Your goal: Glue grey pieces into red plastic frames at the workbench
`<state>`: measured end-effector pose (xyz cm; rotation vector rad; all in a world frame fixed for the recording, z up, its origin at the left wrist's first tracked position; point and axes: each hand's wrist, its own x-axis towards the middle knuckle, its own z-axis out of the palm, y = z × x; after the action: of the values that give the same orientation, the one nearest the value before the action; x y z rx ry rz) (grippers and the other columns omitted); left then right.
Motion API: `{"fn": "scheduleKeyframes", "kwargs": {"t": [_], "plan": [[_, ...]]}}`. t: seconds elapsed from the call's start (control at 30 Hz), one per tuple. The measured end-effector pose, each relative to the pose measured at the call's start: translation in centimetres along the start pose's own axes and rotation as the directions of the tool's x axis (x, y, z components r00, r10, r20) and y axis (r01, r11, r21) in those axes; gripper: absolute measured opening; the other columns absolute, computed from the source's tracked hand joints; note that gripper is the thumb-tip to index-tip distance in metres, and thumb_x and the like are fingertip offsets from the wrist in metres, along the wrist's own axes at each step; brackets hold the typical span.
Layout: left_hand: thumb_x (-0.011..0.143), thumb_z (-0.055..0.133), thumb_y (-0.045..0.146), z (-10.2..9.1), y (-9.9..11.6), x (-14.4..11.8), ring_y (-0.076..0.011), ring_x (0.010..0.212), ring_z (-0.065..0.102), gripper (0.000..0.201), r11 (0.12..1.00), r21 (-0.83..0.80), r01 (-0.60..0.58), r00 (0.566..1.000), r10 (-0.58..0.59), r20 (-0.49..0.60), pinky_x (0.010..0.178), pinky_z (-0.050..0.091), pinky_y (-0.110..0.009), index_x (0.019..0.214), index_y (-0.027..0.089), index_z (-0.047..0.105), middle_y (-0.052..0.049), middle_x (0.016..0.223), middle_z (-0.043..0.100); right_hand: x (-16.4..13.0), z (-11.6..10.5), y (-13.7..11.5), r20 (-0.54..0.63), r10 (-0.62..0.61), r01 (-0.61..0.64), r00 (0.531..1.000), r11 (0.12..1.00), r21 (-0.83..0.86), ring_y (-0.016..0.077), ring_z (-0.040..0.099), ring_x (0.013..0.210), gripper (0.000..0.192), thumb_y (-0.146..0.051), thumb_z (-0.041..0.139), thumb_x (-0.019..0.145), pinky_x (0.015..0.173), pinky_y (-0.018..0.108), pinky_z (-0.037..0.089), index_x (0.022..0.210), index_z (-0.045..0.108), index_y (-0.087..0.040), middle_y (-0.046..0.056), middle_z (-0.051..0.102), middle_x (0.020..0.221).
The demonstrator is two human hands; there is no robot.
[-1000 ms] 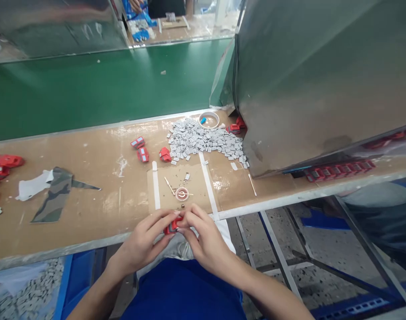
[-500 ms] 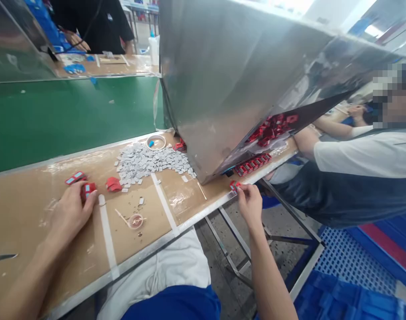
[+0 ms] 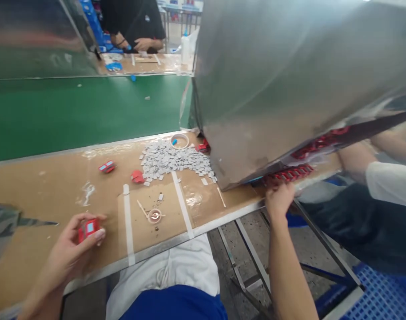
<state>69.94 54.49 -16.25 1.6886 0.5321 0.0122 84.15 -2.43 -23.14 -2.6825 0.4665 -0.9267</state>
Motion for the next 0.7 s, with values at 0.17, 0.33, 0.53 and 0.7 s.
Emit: {"fn": "scheduleKeyframes", "kwargs": {"t": [0.17,0.33,0.53,0.7], "plan": [[0.082,0.080,0.051,2.3,-0.5,-1.2,-0.0083,0.049,0.049,0.052,0.997,-0.069,0.031,0.992,-0.022,0.126,0.047,0.042,-0.018,0.120,0.020,0.063,0.006,0.072,0.058,-2.2,-3.1,-1.5,-0.146,0.073,-0.065,0.987,0.996,0.058,0.0420,0.063,0.098,0.021,-0.032,0.060,0.089,0.076,0.055,0.050,0.095,0.075,-0.019,0.024,0.065,0.085],[0.087,0.079,0.047,3.2,-1.1,-1.9,-0.0248,0.112,0.069,0.059,0.985,-0.086,-0.147,0.970,0.160,0.182,0.092,0.060,-0.032,0.138,0.020,0.067,-0.011,0.125,0.071,-9.4,-5.9,-8.3,-0.022,0.010,-0.002,1.000,0.941,0.338,0.0354,0.068,0.084,0.023,-0.040,0.061,0.096,0.077,0.052,0.053,0.097,0.075,-0.022,0.017,0.071,0.089],[0.090,0.079,0.043,4.4,-1.7,-2.4,-0.0180,0.087,0.070,0.065,0.950,-0.311,-0.003,0.937,0.111,0.330,0.080,0.064,-0.033,0.148,0.022,0.058,-0.007,0.105,0.072,-15.3,-5.5,-18.5,0.483,-0.422,-0.075,0.768,0.689,0.721,0.0222,0.071,0.084,0.023,-0.035,0.061,0.102,0.073,0.035,0.060,0.119,0.068,-0.020,0.011,0.073,0.106],[0.091,0.078,0.043,4.6,-2.3,-2.3,-0.0130,0.072,0.066,0.044,0.929,-0.367,0.051,0.930,0.090,0.357,0.063,0.059,-0.024,0.128,0.021,0.071,-0.009,0.106,0.071,-15.3,-4.8,-23.6,0.499,-0.650,-0.081,0.573,0.561,0.824,0.0178,0.066,0.073,0.029,-0.027,0.064,0.101,0.068,0.030,0.058,0.130,0.065,-0.022,0.007,0.072,0.099]]}}
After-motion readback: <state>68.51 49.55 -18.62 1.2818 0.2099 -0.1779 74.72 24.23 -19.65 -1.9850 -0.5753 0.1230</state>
